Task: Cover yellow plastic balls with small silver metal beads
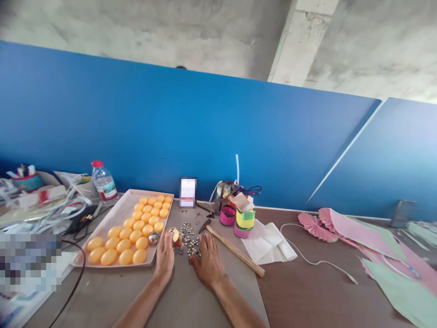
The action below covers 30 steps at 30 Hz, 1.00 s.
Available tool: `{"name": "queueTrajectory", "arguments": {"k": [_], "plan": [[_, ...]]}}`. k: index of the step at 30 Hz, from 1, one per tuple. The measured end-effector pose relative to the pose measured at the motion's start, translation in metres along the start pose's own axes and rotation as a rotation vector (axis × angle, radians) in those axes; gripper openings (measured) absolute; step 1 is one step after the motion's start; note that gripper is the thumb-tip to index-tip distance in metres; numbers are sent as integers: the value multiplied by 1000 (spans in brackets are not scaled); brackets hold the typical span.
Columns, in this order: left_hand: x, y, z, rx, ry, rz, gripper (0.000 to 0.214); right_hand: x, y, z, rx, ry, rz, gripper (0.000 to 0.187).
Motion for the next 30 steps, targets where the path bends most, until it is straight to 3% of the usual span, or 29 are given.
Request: {"name": "queueTrajectory", "arguments": {"k": [5, 10, 15, 20, 23, 26, 30], "plan": [[0, -3, -1, 16, 28, -10, 45, 12, 18, 0, 35, 60, 46, 61], [2, -2, 0, 26, 17, -23, 44, 14, 33, 0, 91, -40, 45, 46], [8, 3, 5, 48, -33, -36, 42, 28, 34, 6, 67, -127, 78, 43], [18, 8, 17, 32, -188, -24, 46, 73, 23, 4, -27, 29, 59, 58], [23, 12, 21, -44, -210, 10, 47, 89, 18, -4, -60, 85, -4, 62], [26, 14, 22, -91, -212, -1, 45, 90, 19, -8, -103, 87, -49, 56], [25, 16, 17, -130, -160, 15, 44, 75, 33, -5, -109, 100, 21, 50]]}}
Point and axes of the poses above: each hand's wrist, its own x-axis towards the middle knuckle, its own z-axis out of the back of the hand, y = z × x, the point moved 5 cm from there along x, towards the middle knuckle, and after that the axes turned 12 degrees about z, right-handed, at the moved point
